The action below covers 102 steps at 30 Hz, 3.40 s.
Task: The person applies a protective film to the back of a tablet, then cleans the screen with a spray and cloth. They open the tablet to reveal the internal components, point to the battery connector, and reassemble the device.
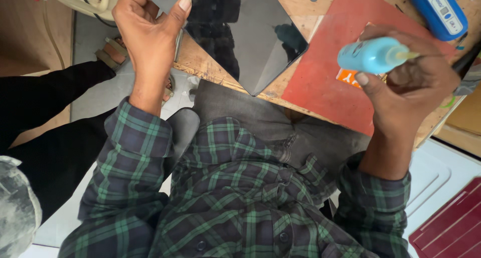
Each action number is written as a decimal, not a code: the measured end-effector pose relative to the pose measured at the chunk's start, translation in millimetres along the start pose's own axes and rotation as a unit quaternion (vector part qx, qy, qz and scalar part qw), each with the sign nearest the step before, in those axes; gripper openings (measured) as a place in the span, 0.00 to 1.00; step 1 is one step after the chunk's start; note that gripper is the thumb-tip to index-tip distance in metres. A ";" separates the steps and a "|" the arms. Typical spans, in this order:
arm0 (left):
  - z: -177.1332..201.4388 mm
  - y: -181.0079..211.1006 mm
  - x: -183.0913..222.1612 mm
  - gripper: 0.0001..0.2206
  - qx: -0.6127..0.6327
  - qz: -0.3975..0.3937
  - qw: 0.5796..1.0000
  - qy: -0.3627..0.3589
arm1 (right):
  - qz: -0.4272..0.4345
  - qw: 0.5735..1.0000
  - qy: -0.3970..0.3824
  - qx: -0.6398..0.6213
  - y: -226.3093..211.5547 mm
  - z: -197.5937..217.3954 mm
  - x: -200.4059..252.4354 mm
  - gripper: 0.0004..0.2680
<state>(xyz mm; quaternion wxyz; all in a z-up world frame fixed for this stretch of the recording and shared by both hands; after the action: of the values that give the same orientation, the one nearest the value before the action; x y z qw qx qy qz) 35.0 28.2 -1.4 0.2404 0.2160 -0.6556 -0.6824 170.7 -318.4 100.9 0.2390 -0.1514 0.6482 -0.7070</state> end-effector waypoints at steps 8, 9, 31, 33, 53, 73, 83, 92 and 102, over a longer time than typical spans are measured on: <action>2.1 6.9 -0.4 0.08 -0.005 0.016 0.998 0.059 | 0.024 0.999 0.032 -0.018 24.1 15.0 -22.7 0.15; 6.6 5.2 -2.1 0.08 -0.012 0.018 0.996 0.084 | 0.023 0.999 0.024 -0.022 27.2 15.9 -28.1 0.15; 12.7 -11.9 11.5 0.10 0.057 0.081 0.995 0.004 | 0.053 0.998 -0.006 0.024 97.6 -73.7 -141.6 0.14; 15.2 -9.1 14.3 0.07 0.012 0.085 0.996 0.004 | 0.058 0.996 -0.004 0.070 99.9 -79.6 -152.5 0.12; 17.5 18.1 20.6 0.10 -0.071 -0.018 0.997 -0.001 | -0.087 0.935 -0.006 0.343 60.0 -27.6 -34.3 0.18; 11.4 6.5 26.0 0.05 0.144 0.077 0.983 0.079 | 0.012 0.875 0.034 0.482 9.1 132.8 -3.7 0.16; -5.1 -1.3 29.8 0.06 0.097 0.053 0.993 0.038 | -0.013 0.845 -0.124 0.520 27.9 94.5 25.5 0.29; -5.4 -6.4 31.2 0.04 0.102 0.063 0.991 0.055 | 0.014 0.819 -0.139 0.556 20.6 78.7 21.1 0.35; -11.9 -5.0 26.8 0.03 0.145 0.085 0.984 0.062 | -0.094 0.869 -0.088 0.478 23.2 81.7 17.7 0.33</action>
<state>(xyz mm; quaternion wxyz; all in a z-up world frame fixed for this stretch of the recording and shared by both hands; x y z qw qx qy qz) 20.9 2.4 -6.4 0.3039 0.2339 -0.7473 -0.5426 202.0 -397.8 85.5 0.2712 -0.1406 0.1905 -0.9329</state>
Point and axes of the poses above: each hand's wrist, its own x-axis away from the middle knuckle, its own z-axis out of the back of the hand, y = z × x, the point moved 5 cm from there along -x, towards the middle knuckle, and after that the axes turned 4 degrees about -x, right-handed, at the moved point
